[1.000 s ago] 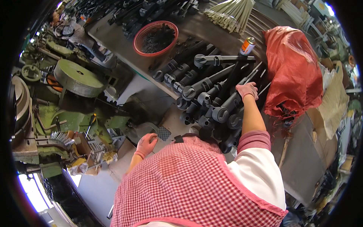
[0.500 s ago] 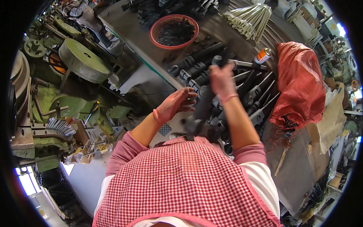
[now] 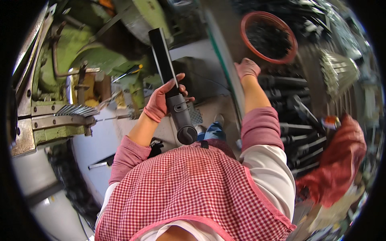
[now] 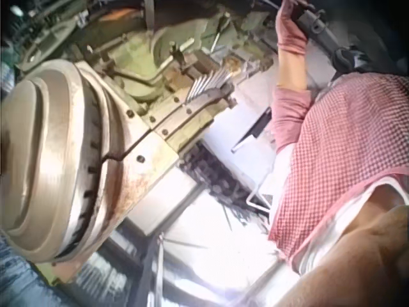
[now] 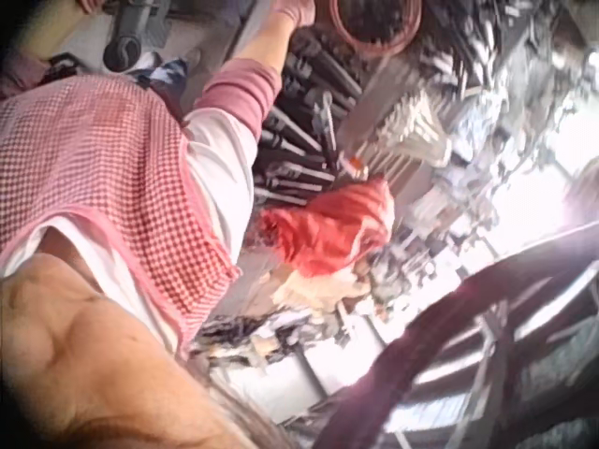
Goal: The person assembles metal components by hand, inserting small parts into larger pieces and using a machine to press them together. They handle multiple parts, place them on a table, and use a green machine to secure the assembly.
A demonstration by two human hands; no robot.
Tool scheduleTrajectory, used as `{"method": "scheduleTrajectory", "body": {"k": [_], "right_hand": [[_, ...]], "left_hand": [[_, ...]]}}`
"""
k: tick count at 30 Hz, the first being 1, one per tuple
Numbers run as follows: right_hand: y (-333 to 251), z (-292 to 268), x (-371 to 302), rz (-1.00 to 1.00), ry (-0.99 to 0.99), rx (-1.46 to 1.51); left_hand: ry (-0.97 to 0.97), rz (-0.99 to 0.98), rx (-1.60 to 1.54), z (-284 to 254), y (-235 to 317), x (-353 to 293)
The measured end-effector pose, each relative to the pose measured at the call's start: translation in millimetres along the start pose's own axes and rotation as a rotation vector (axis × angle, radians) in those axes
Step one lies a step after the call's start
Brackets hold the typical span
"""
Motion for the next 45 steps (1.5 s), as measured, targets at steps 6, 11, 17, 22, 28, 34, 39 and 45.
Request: {"method": "scheduleTrajectory", "body": {"k": [6,11,17,22,28,34,39,45], "right_hand": [[-11,17,9,0.102,-0.016,-0.061],[-23,-16,-40,-0.189,0.075,0.094],[-40,-54,-235,-0.359,-0.887,1.073],[-81,-68,-330,-0.723,-0.905,0.854],[-107,-56,-372,-0.515,-0.987,1.057],[-137,-58,-399,-0.629,-0.767,1.008],[-173,-28,-421,-0.319,-0.865,1.194],[-223,-24,-483,-0.781,-0.205,0.429]], "left_hand": [[0.112,0.012,-0.090,-13,14,-29],[0.176,0.005,-0.044,-30,6,-54],[0.123,0.035,0.094,-43,31,-77],[0.069,0.067,0.122,-43,40,-104],[-0.018,0.086,0.031,-58,61,-131],[-0.023,0.147,-0.032,-80,74,-156],[0.057,0.146,-0.134,-117,87,-170],[0.206,0.251,-0.324,-160,90,-202]]}}
Point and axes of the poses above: each hand's wrist, its own x-axis towards the middle knuckle, its own z-axis out of the palm, y = z × x, the point moved 5 cm from there along x, towards the middle knuckle, and after that the axes turned 12 degrees about z, right-handed, at the moved point
